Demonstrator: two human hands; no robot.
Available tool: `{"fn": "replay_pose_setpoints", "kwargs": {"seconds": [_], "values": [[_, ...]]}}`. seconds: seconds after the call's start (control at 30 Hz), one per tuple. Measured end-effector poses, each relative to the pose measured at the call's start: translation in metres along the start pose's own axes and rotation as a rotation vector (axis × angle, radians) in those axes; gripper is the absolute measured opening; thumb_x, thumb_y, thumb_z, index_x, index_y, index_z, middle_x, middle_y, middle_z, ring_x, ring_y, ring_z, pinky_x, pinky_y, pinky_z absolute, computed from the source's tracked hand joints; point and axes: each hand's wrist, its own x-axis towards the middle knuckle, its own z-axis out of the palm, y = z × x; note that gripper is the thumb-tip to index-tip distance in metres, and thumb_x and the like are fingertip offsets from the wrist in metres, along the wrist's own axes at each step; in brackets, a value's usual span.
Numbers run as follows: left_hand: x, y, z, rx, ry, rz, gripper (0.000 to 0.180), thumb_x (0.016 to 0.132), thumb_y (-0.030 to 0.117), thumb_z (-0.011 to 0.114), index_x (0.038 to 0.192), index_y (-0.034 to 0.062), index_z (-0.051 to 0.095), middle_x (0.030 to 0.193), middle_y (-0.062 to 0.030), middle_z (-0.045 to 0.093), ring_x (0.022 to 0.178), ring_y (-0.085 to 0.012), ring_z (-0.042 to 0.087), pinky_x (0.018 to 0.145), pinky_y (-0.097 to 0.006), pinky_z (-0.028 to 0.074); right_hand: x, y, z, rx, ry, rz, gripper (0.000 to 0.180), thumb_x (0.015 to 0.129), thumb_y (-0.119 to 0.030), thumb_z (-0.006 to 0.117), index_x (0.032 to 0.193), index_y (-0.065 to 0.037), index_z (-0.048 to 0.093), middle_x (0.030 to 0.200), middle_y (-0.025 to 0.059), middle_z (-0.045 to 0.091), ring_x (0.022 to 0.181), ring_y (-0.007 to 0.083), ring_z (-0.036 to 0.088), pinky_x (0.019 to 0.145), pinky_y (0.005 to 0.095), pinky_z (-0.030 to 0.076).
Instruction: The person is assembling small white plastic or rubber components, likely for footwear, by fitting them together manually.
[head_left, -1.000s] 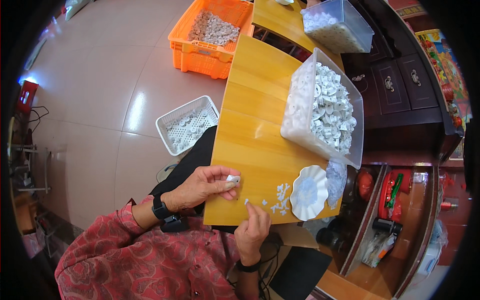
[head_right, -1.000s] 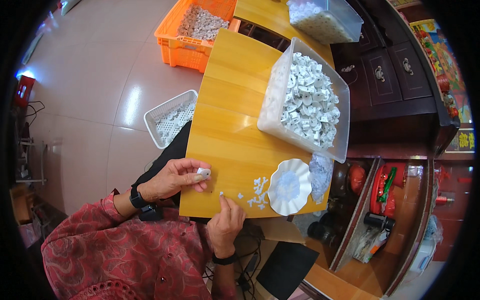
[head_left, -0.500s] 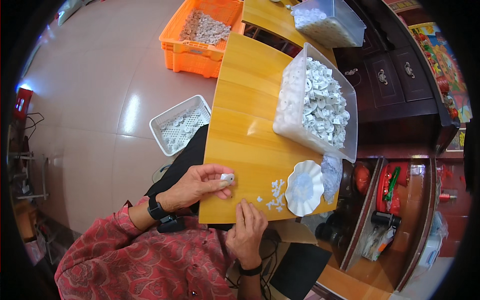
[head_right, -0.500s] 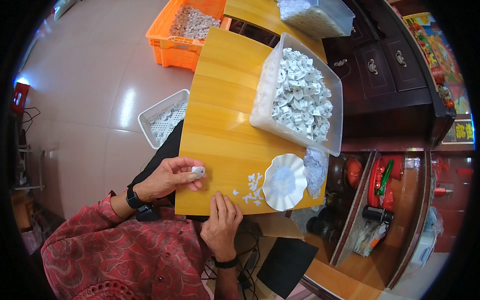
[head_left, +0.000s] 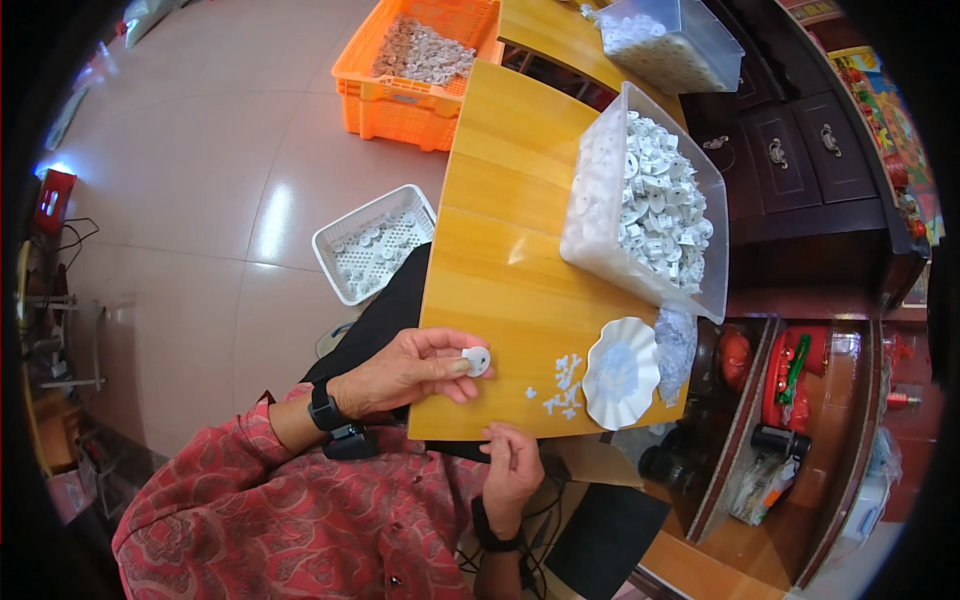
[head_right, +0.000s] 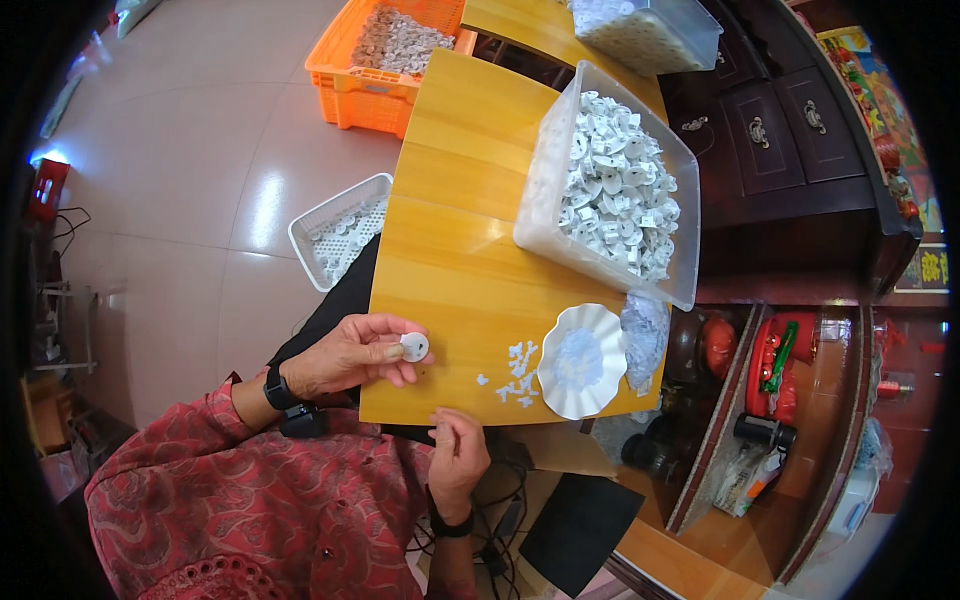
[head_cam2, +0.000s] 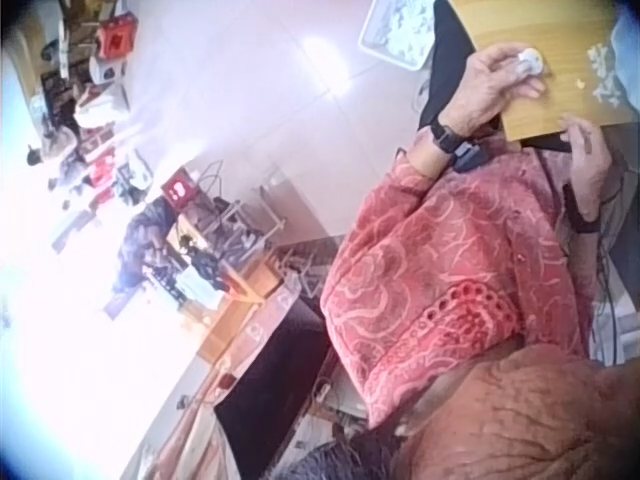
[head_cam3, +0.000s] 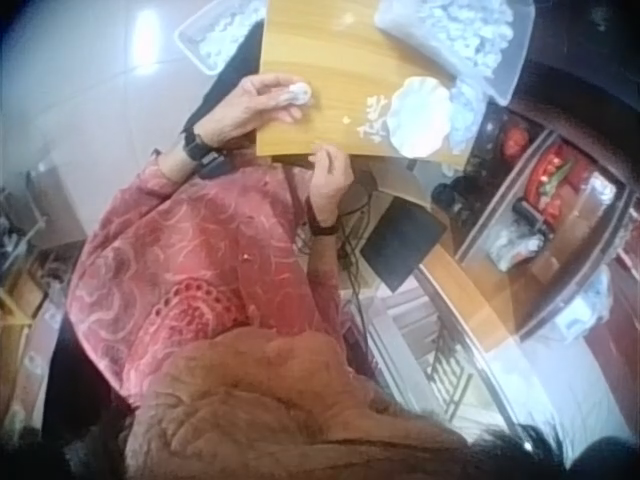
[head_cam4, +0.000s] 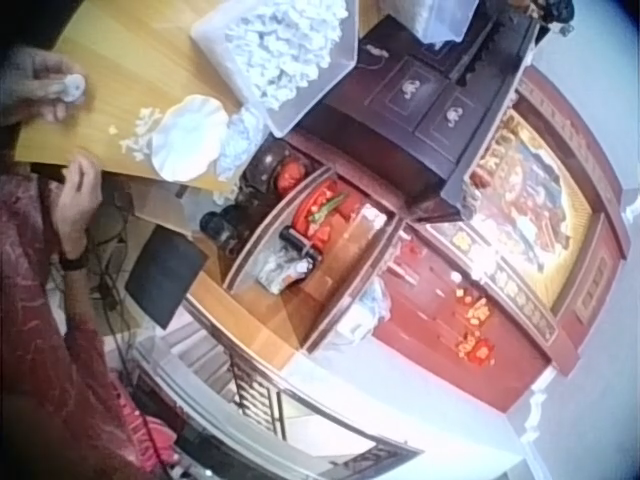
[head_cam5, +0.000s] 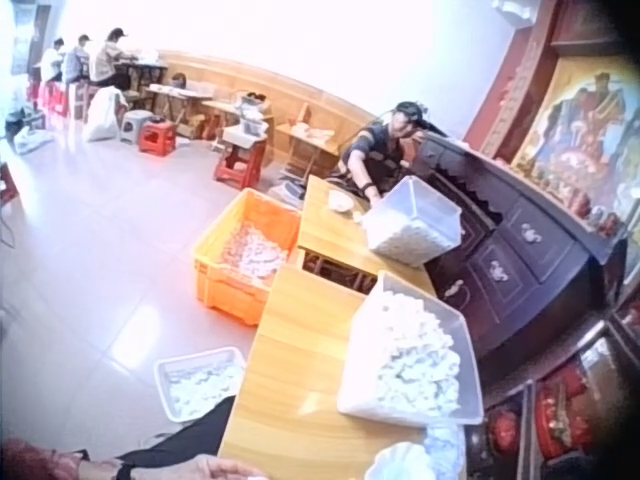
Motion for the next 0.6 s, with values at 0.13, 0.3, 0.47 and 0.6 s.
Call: {"fn": "replay_pose_setpoints", "kwargs": {"seconds": [0.13, 0.3, 0.47, 0.6], "values": [[-0.002, -0.002, -0.002, -0.034, -0.034, 0.002, 0.032, 0.096, 0.009, 0.059, 0.126, -0.0013, 0.055, 0.119, -0.0223, 0.062, 0.092, -0.0206, 0.068, 0.084, -0.030, 0.057, 0.019, -0.022, 0.008, 0.329, 0.056, 0.320, 0.011, 0.096, -0.003, 0.056, 0.103, 0.004, 0.061, 0.090, 0.0092, 0.066, 0.072, 0.0112, 0.062, 0.066, 0.0231, 0.052], [-0.001, -0.007, -0.006, -0.031, -0.029, 0.012, 0.033, 0.096, 0.008, 0.059, 0.127, -0.0012, 0.055, 0.120, -0.0211, 0.062, 0.097, -0.0211, 0.067, 0.086, -0.030, 0.056, 0.037, -0.036, 0.019, 0.364, 0.064, 0.295, 0.014, 0.095, -0.001, 0.056, 0.107, 0.005, 0.060, 0.089, 0.0084, 0.065, 0.071, 0.0106, 0.060, 0.066, 0.0233, 0.050], [-0.001, -0.011, -0.003, -0.044, -0.052, 0.016, 0.032, 0.096, 0.008, 0.059, 0.126, -0.0005, 0.056, 0.118, -0.0163, 0.064, 0.101, -0.0215, 0.066, 0.088, -0.031, 0.056, 0.043, -0.037, 0.026, 0.358, 0.052, 0.285, 0.018, 0.094, 0.001, 0.056, 0.111, 0.005, 0.062, 0.092, 0.0066, 0.063, 0.072, 0.0093, 0.058, 0.068, 0.0223, 0.048], [0.002, -0.019, -0.008, -0.047, -0.109, 0.033, 0.033, 0.095, 0.005, 0.059, 0.127, -0.0016, 0.055, 0.118, -0.0160, 0.064, 0.105, -0.0238, 0.065, 0.092, -0.033, 0.055, 0.045, -0.034, 0.026, 0.219, 0.040, 0.146, 0.022, 0.092, 0.003, 0.055, 0.114, 0.004, 0.062, 0.095, 0.0061, 0.062, 0.073, 0.0090, 0.057, 0.068, 0.0220, 0.048]]}}
